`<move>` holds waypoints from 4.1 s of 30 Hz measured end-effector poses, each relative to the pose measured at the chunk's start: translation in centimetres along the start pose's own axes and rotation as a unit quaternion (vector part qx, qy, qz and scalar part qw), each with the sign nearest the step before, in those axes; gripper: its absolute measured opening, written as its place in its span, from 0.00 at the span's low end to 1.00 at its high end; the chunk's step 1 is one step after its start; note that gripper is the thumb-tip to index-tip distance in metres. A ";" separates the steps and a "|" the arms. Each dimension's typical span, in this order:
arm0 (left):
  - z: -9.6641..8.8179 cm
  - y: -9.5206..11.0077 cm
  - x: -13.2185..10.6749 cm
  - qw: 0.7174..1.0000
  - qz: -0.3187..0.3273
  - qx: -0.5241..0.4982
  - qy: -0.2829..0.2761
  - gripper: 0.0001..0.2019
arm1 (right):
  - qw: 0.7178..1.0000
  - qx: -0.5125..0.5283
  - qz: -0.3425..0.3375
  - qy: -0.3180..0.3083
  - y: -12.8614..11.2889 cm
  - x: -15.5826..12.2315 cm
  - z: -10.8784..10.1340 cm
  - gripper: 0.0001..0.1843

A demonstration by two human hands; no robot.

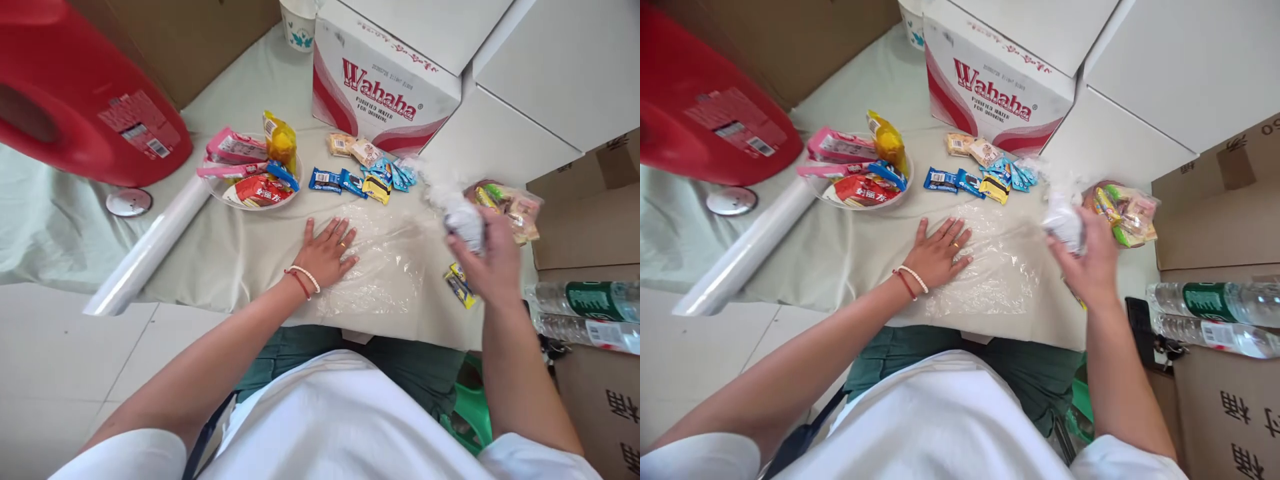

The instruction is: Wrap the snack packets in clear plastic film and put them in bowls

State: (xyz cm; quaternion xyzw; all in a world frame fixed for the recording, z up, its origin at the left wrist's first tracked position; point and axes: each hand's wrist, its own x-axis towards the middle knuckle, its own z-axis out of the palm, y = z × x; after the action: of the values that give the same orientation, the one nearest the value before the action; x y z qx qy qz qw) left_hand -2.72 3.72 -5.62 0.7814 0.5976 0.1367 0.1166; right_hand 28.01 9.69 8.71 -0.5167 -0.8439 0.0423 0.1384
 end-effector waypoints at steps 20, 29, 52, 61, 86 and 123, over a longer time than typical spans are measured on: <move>0.1 0.0 0.2 1.000 -0.001 -0.011 0.022 0.30 | 0.984 0.045 -0.090 -0.144 -6.4 -1.3 11.7 0.30; 0.4 -0.2 0.2 1.000 -0.002 -0.007 0.028 0.30 | 0.987 0.048 -0.094 -0.123 -6.4 -2.5 13.1 0.33; 0.5 -0.3 0.2 0.999 0.003 -0.008 0.033 0.31 | 0.973 -0.016 0.201 0.111 7.2 -14.5 10.3 0.23; 0.6 -0.4 0.3 1.000 0.001 0.004 0.025 0.30 | 0.983 0.170 0.046 0.049 2.6 -4.1 8.0 0.24; 0.6 -0.4 0.1 0.999 -0.001 -0.010 0.041 0.30 | 0.982 -0.060 -0.113 -0.138 -8.7 0.9 11.0 0.31; -2.9 -3.6 -6.3 0.986 0.082 -0.143 -0.026 0.14 | 0.959 0.259 -0.107 -0.041 0.0 -9.5 8.6 0.15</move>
State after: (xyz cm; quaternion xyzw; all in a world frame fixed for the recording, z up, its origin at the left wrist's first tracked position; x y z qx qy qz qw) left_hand -8.58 -1.33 -4.59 0.8063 0.5029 0.2095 0.2305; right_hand 29.67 1.88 -1.28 -0.3676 -0.8594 0.2652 0.2366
